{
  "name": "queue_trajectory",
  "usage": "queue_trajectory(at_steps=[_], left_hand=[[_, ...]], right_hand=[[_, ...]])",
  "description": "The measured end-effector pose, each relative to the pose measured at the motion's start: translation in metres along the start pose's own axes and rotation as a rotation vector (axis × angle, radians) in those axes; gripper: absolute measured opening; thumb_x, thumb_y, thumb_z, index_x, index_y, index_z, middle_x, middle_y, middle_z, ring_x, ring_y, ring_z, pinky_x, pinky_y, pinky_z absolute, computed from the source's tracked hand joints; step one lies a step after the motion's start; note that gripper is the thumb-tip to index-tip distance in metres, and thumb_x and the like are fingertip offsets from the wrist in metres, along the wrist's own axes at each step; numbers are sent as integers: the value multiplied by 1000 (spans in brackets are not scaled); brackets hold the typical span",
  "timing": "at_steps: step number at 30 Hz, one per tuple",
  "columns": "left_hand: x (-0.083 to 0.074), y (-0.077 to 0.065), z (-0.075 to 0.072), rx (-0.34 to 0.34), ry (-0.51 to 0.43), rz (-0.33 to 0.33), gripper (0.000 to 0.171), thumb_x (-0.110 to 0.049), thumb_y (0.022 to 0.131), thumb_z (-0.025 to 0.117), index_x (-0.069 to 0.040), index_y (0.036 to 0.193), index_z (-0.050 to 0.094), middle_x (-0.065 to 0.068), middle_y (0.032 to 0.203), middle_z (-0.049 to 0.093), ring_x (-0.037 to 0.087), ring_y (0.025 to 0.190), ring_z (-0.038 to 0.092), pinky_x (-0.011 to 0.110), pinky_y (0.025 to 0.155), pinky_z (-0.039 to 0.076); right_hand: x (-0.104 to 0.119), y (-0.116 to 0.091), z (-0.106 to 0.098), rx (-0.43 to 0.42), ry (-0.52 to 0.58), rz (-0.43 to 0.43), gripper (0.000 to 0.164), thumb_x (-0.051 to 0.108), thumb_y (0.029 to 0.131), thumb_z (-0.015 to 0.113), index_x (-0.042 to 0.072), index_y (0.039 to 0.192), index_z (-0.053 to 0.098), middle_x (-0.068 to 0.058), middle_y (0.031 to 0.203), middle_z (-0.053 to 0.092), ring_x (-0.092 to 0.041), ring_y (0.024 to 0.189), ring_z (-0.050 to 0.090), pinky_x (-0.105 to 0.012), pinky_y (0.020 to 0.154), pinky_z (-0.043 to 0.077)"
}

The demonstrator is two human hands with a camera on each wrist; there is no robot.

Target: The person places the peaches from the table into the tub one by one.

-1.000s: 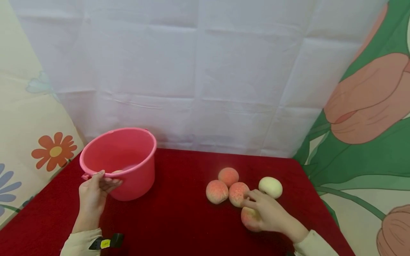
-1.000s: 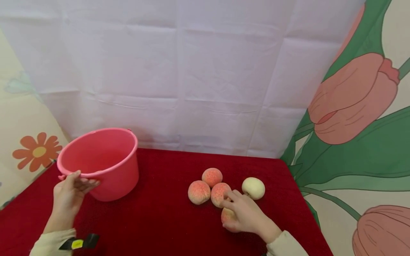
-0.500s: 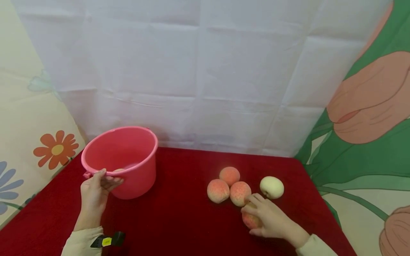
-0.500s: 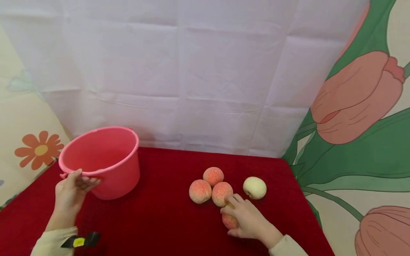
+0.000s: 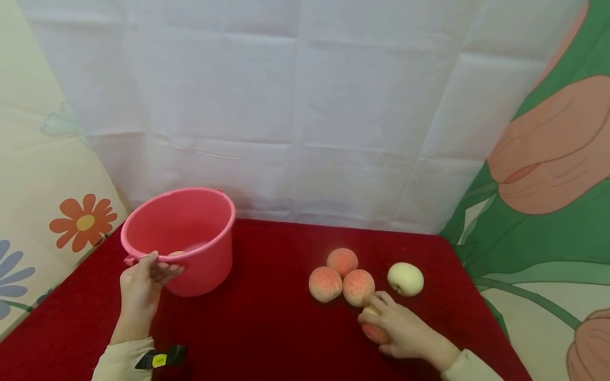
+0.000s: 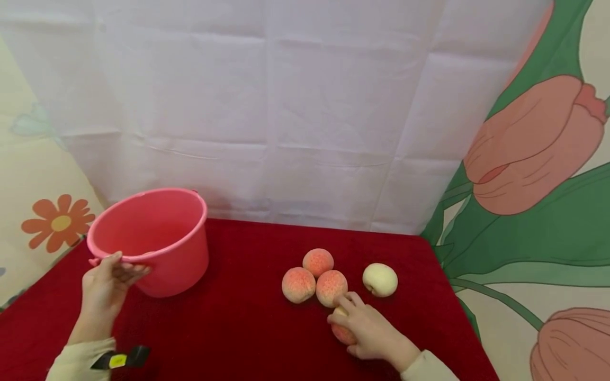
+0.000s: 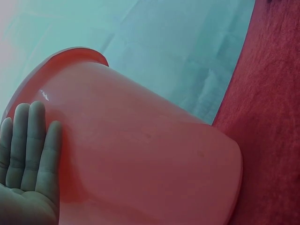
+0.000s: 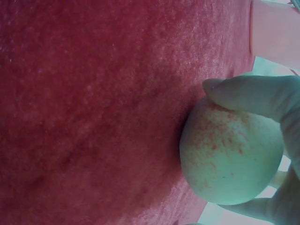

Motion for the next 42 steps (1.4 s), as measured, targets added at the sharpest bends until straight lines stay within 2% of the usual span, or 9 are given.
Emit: queue_trajectory(at_steps=[4,11,17,28,42], left_hand=[[-1,0,1,6,0,7,37,-13,96,47,-3,68,68,9,66,68,20,66,69,31,65,56],[-2,0,2,14,-1,42,40,-11,97,45,-3,66,68,9,64,68,19,64,69,31,63,56],[0,0,1,9,1,31,39,-12,97,45,-3,66,68,9,64,68,19,65,69,31,64,56],[1,0,0,-7,1,30,39,-13,96,46,-3,66,68,9,63,68,19,64,69,31,63,56],[0,-1,1,-1,-6,44,39,-12,96,46,-3,64,67,10,62,67,19,63,69,31,62,56]], right_hand=[[0,0,0,4,8,-4,64,20,53,87,18,109,57,-8,116,49,-27,104,44,-28,64,51],[2,0,0,-27,-40,-31,64,20,51,87,17,108,58,-7,117,51,-28,104,46,-34,68,52],[3,-1,-2,-55,-60,-41,64,20,50,87,17,107,58,-7,115,52,-27,103,47,-35,69,52],[2,-1,-10,-108,-62,-39,62,20,47,85,19,101,57,-2,107,51,-18,95,43,-24,63,47],[5,-3,-20,-149,-84,-41,57,20,47,81,19,100,59,-2,108,51,-16,93,43,-22,58,44]])
Point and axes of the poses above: each hand's wrist, its own y-axis towards the middle knuckle, its own z-axis out of the palm, x = y × z, the point moved 9 cm from there along y, towards the middle knuckle
